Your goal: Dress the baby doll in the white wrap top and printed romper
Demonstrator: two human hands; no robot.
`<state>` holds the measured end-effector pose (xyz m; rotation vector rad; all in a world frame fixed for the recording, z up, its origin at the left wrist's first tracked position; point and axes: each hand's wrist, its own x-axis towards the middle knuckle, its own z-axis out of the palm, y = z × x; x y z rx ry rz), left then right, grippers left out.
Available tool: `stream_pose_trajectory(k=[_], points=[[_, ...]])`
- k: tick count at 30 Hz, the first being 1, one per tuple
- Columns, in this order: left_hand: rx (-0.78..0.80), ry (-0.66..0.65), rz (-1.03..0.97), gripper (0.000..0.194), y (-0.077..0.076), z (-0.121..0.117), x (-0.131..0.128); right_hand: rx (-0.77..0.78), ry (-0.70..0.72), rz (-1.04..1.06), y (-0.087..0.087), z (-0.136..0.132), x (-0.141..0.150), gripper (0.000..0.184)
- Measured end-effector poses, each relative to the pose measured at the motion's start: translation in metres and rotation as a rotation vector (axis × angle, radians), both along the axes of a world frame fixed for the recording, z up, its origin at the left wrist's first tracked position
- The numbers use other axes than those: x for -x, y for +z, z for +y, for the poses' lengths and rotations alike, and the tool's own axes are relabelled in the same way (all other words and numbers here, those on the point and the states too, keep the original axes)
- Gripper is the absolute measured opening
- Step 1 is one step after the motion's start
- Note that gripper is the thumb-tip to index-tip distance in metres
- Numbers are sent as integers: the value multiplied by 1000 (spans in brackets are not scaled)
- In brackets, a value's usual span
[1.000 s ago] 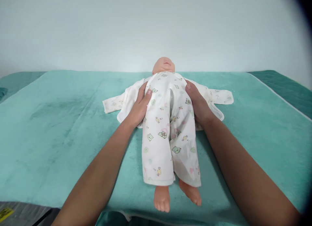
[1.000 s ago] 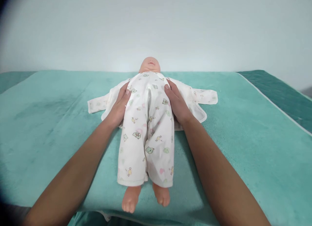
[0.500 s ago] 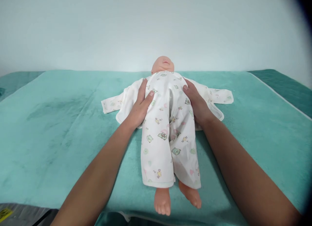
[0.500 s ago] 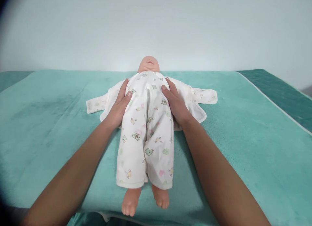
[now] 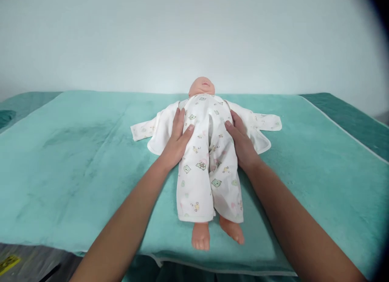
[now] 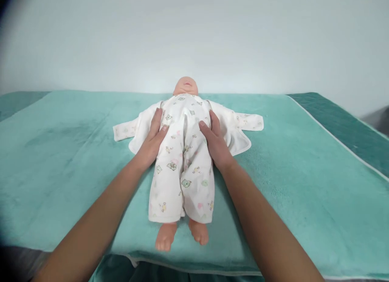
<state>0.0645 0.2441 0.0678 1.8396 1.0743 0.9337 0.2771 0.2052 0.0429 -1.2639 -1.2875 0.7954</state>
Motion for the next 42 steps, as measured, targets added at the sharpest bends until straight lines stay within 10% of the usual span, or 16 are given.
stream_pose_trajectory(k=[9,15,23,42], points=[[-131,-27,122,57,-21,-120,30,25,-18,32,-7,-103,28,68],[-195,91,118,43,-36,-184,57,-169,25,-321,1,-178,41,43],[-353,203,183,18,-45,-194,49,-230,-55,-898,11,-190,77,34],[-391,131,152,23,-28,-228,66,-337,-27,-744,9,-218,82,28]])
